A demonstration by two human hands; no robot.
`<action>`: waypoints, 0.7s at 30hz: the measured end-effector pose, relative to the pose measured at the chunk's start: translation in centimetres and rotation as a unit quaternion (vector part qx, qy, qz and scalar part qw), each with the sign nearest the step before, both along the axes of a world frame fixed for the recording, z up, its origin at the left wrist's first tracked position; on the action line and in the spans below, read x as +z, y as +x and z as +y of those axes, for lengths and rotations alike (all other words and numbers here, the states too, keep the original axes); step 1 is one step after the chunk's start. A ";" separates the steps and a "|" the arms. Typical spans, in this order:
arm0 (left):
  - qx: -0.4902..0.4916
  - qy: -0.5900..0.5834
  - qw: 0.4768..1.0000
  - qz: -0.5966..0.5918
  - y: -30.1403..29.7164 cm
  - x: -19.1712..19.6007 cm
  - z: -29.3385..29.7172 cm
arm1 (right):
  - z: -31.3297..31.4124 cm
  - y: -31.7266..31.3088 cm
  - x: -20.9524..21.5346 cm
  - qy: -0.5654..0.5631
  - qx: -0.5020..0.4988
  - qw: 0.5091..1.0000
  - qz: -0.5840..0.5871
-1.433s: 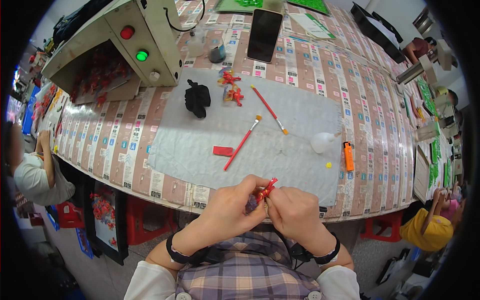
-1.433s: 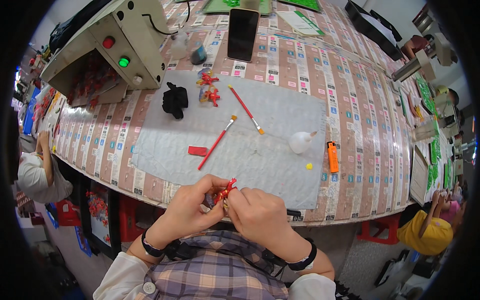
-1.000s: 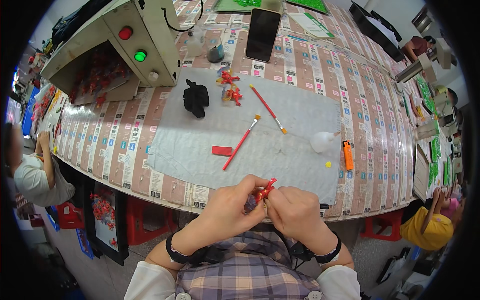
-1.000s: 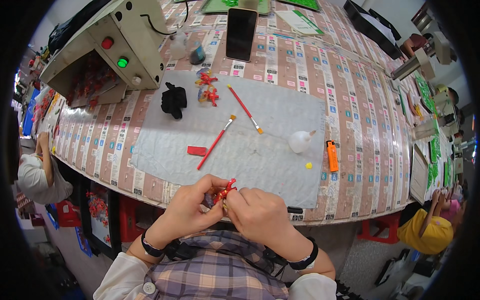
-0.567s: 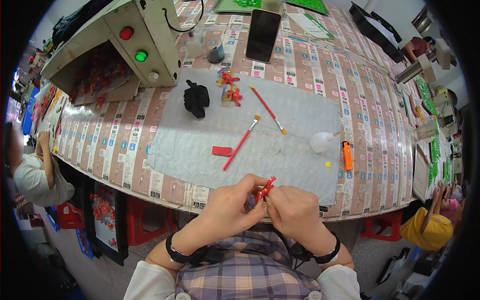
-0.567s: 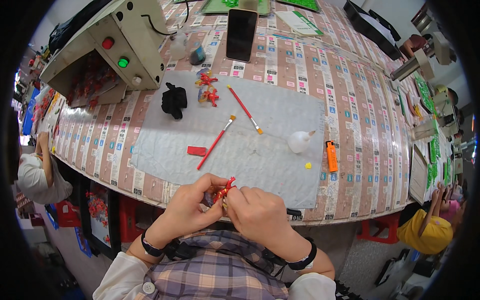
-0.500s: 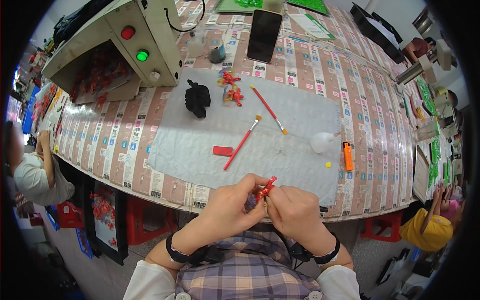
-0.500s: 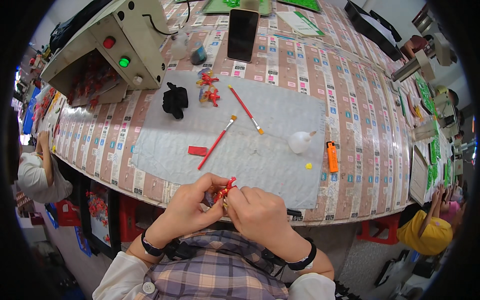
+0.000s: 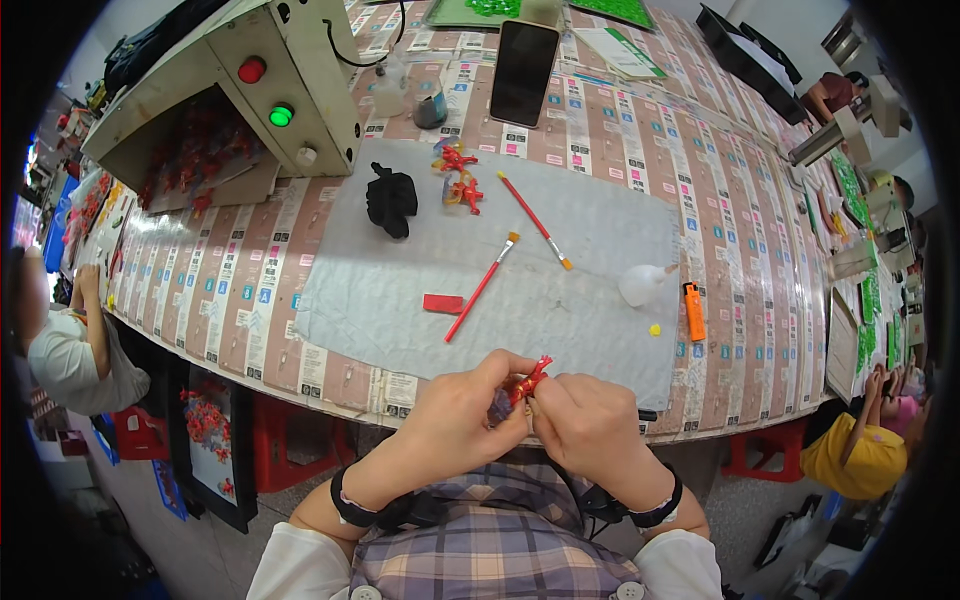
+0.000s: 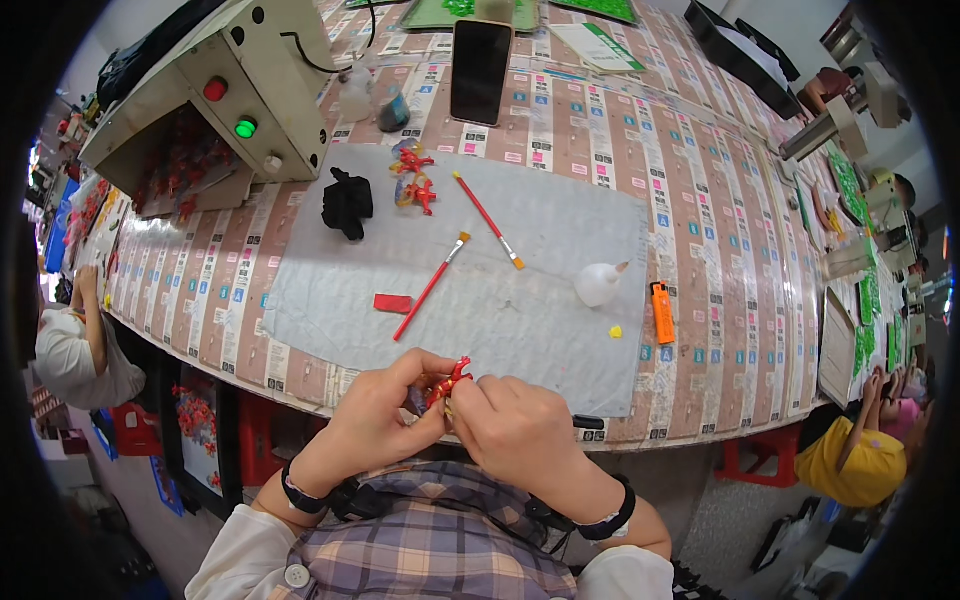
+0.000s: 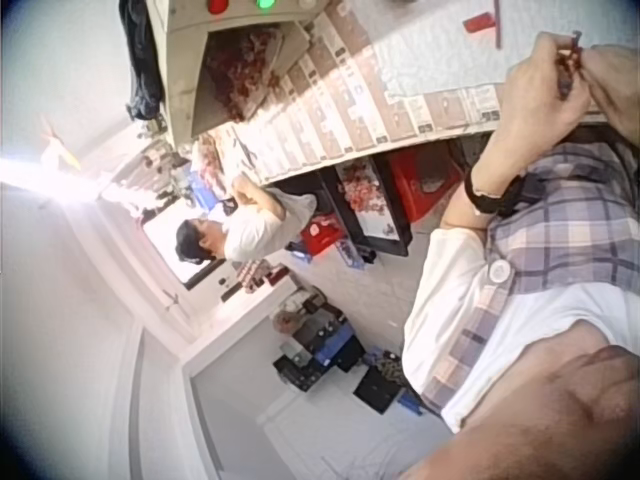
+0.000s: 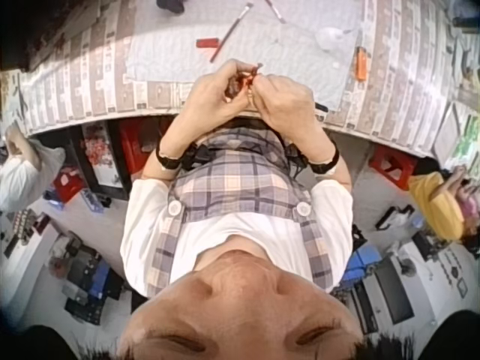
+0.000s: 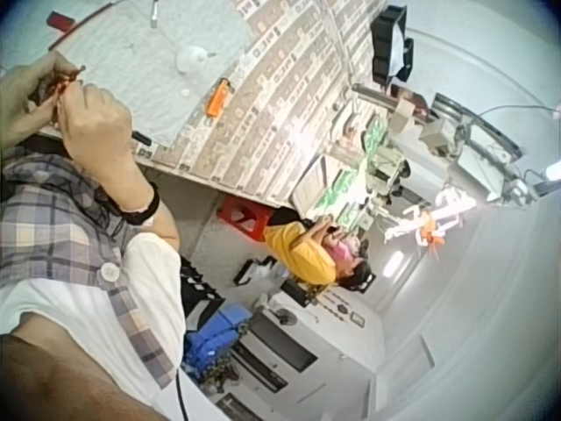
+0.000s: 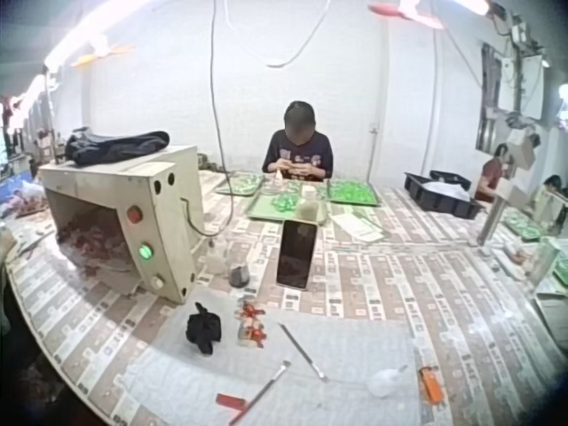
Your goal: Assembling small red plastic toy figures using glue and small tools.
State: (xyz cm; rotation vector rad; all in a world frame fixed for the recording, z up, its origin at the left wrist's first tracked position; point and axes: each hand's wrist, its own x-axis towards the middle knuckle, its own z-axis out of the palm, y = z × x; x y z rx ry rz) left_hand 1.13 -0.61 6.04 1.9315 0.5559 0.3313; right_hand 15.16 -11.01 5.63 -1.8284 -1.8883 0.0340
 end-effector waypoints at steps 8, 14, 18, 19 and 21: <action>0.002 0.007 1.000 -0.019 0.0 -0.1 0.0 | 0.0 0.0 -0.2 0.004 0.005 1.000 0.005; 0.004 0.014 1.000 -0.005 0.0 -0.1 -0.1 | 0.0 0.0 -0.3 0.002 -0.010 1.000 0.021; 0.001 0.008 1.000 -0.006 0.0 -0.1 0.0 | 0.1 0.1 -0.2 0.000 0.002 1.000 0.015; 0.001 0.007 1.000 -0.004 0.0 -0.1 0.0 | 0.1 0.1 0.0 -0.004 0.005 1.000 0.010; 0.000 0.007 1.000 -0.004 0.0 0.0 -0.1 | 0.0 0.2 0.1 -0.009 0.004 1.000 0.009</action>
